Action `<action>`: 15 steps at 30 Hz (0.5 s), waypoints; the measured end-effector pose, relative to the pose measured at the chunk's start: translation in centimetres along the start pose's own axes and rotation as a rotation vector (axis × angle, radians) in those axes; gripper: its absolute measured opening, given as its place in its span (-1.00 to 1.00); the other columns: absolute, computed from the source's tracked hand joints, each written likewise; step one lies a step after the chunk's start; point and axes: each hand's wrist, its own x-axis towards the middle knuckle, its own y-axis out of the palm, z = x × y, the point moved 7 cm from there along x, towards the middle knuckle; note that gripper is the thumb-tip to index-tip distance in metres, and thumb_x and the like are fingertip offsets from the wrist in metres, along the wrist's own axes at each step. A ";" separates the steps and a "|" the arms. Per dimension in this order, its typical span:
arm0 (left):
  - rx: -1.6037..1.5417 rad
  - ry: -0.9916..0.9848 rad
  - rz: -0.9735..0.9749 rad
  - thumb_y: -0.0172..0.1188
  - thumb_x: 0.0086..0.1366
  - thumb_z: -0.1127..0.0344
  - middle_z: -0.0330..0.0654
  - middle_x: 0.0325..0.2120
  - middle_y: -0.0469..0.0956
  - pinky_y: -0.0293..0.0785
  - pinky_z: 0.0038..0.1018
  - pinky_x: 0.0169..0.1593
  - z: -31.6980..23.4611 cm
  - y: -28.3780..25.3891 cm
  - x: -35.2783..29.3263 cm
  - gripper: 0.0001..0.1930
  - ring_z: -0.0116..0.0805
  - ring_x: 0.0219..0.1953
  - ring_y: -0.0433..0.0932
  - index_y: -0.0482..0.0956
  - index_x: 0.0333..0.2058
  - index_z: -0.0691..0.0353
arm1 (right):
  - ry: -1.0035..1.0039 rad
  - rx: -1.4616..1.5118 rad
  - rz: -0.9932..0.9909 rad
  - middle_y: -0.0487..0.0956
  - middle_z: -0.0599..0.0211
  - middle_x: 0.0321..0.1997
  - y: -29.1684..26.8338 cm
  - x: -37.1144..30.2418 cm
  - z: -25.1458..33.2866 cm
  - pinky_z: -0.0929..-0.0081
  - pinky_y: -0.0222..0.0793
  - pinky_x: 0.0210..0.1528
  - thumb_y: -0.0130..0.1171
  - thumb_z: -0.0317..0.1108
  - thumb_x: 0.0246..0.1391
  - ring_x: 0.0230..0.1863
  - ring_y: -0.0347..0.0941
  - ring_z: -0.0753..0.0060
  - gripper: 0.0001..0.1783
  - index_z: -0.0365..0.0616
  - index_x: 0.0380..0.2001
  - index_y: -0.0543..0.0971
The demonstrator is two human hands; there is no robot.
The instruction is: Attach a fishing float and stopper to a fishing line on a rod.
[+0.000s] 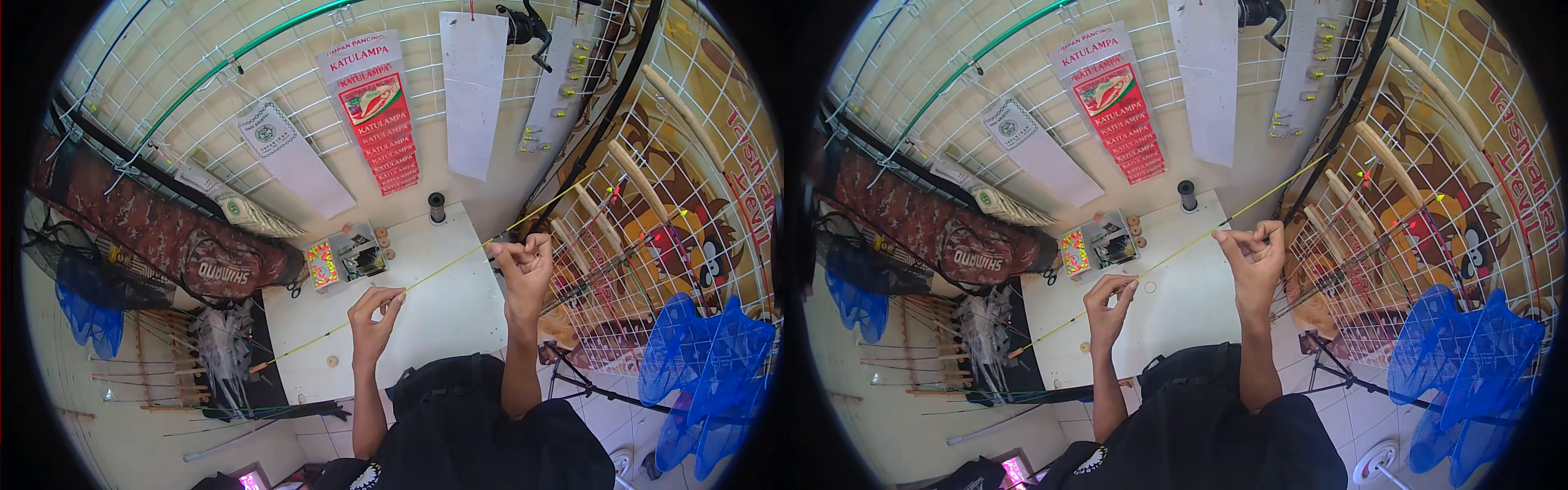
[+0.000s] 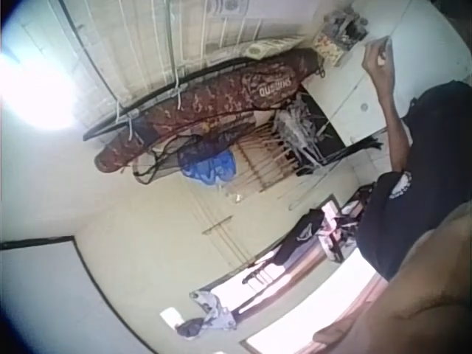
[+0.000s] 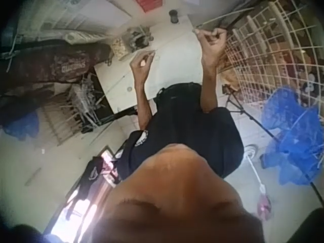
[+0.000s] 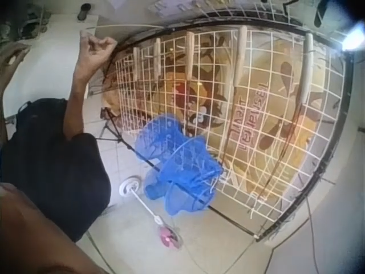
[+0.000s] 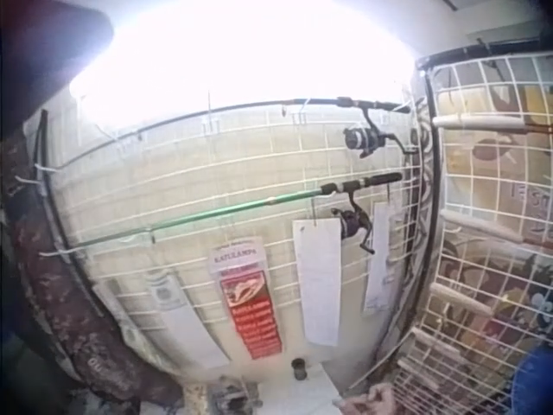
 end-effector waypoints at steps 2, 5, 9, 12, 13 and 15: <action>0.001 -0.002 -0.006 0.29 0.15 0.50 -0.18 -0.46 0.60 0.31 -0.56 -0.42 0.1 -0.1 -0.1 -0.89 -0.50 -0.51 0.40 0.68 -0.31 0.29 | 0.026 0.033 0.019 0.65 0.12 -0.40 -0.1 0.0 -0.2 0.68 0.29 -0.23 0.28 -0.62 0.00 -0.37 0.45 0.65 -0.52 -0.05 -0.34 0.13; 0.002 -0.003 -0.009 0.29 0.15 0.50 -0.17 -0.46 0.60 0.31 -0.56 -0.42 0.0 -0.1 -0.1 -0.89 -0.50 -0.51 0.41 0.68 -0.31 0.29 | 0.054 0.077 0.036 0.65 0.10 -0.40 -0.3 0.2 -0.5 0.69 0.27 -0.29 0.28 -0.60 0.01 -0.38 0.44 0.67 -0.53 -0.03 -0.34 0.13; 0.014 0.017 -0.021 0.30 0.14 0.50 -0.17 -0.46 0.60 0.32 -0.56 -0.42 -0.2 -0.2 -0.2 -0.89 -0.50 -0.51 0.41 0.68 -0.31 0.28 | 0.081 0.118 0.060 0.65 0.09 -0.40 -0.2 0.2 -0.6 0.67 0.25 -0.30 0.28 -0.60 0.01 -0.39 0.43 0.67 -0.53 -0.01 -0.35 0.13; 0.015 0.029 -0.026 0.30 0.14 0.50 -0.17 -0.46 0.61 0.32 -0.56 -0.42 -0.2 -0.2 -0.2 -0.89 -0.50 -0.51 0.41 0.68 -0.32 0.29 | 0.136 0.166 0.097 0.64 0.10 -0.40 -0.1 0.2 -0.7 0.66 0.25 -0.30 0.27 -0.60 0.02 -0.40 0.42 0.66 -0.54 -0.01 -0.34 0.14; 0.016 0.036 -0.027 0.30 0.14 0.50 -0.17 -0.46 0.61 0.32 -0.56 -0.42 -0.2 -0.2 -0.2 -0.89 -0.50 -0.51 0.41 0.68 -0.32 0.29 | 0.182 0.204 0.124 0.64 0.11 -0.40 0.1 0.1 -0.9 0.65 0.24 -0.29 0.26 -0.60 0.02 -0.40 0.41 0.66 -0.55 -0.01 -0.34 0.14; 0.015 0.041 -0.030 0.30 0.14 0.50 -0.17 -0.46 0.61 0.32 -0.56 -0.42 -0.2 -0.3 -0.2 -0.89 -0.50 -0.51 0.41 0.68 -0.32 0.29 | 0.215 0.235 0.148 0.63 0.12 -0.40 0.1 0.0 -1.4 0.65 0.25 -0.29 0.25 -0.60 0.03 -0.39 0.42 0.64 -0.55 -0.01 -0.34 0.14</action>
